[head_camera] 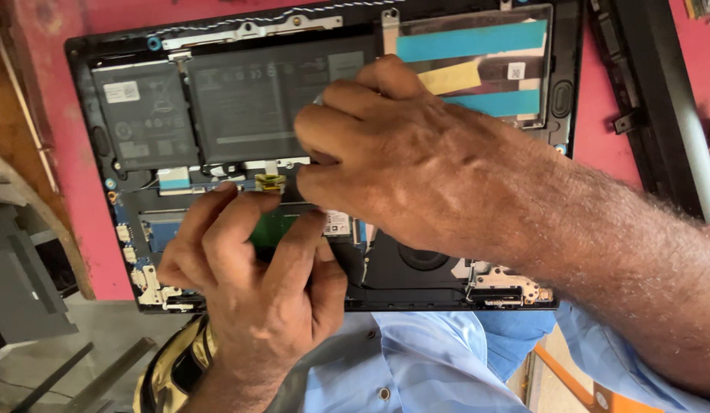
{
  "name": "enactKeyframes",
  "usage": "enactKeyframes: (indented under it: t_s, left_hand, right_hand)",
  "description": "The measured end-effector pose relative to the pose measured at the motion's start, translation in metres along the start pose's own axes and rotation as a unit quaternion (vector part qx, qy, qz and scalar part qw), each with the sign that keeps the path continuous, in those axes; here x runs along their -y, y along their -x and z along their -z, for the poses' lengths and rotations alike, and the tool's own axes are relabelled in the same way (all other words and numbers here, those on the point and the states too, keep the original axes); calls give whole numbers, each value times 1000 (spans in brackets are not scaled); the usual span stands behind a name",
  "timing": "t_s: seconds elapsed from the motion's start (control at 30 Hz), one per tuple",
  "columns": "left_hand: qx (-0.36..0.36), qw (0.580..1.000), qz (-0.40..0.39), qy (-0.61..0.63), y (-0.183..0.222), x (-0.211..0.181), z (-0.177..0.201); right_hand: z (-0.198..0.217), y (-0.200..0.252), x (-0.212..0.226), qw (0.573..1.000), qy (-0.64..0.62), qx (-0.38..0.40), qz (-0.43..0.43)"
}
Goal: The person manipulates internal laptop components by hand, including connecting cables and pressing on hardware parts.
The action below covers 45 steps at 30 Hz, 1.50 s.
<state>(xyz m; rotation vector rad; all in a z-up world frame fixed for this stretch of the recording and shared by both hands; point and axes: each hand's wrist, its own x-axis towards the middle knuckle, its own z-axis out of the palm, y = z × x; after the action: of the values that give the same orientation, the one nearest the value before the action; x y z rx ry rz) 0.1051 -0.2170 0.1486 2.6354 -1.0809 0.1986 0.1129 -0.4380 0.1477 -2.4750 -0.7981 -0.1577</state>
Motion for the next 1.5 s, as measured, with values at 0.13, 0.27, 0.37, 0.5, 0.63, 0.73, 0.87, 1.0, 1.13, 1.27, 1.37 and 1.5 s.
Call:
enactKeyframes:
  t_s: [0.13, 0.27, 0.37, 0.5, 0.63, 0.73, 0.87, 1.0, 1.13, 1.27, 1.37, 1.5]
  left_hand:
    - [-3, 1000, 10, 6, 5, 2, 0]
    - [-29, 999, 15, 26, 12, 6, -7]
    - [-38, 999, 7, 29, 15, 9, -9]
    - [-33, 999, 5, 37, 16, 10, -8]
    - [-23, 999, 1, 39, 17, 11, -7]
    - [-16, 999, -4, 42, 18, 12, -6]
    - [-14, 999, -11, 43, 19, 12, -6]
    - [-13, 999, -12, 45, 19, 12, -7]
    - [-8, 999, -14, 45, 20, 13, -6]
    - [-6, 999, -19, 40, 19, 12, -7]
    - [2, 999, -18, 40, 18, 12, -6]
    - [9, 999, -16, 35, 18, 11, -6]
  right_hand:
    - [1, -2, 4, 999, 45, 14, 8]
    - [1, -7, 5, 999, 31, 16, 10]
    - [0, -9, 4, 998, 49, 40, 17]
    - [0, -9, 4, 995, 68, 70, 21]
    - [2, -9, 6, 994, 62, 86, 13]
    - [3, -10, 7, 993, 78, 87, 18]
    - [6, -11, 9, 993, 72, 91, 18]
    - [5, -12, 10, 992, 75, 103, 16]
    - [5, -11, 11, 990, 89, 104, 19]
    - [5, -11, 10, 990, 97, 99, 29]
    - [4, -11, 10, 991, 94, 95, 28]
    - [5, -10, 11, 992, 93, 86, 28]
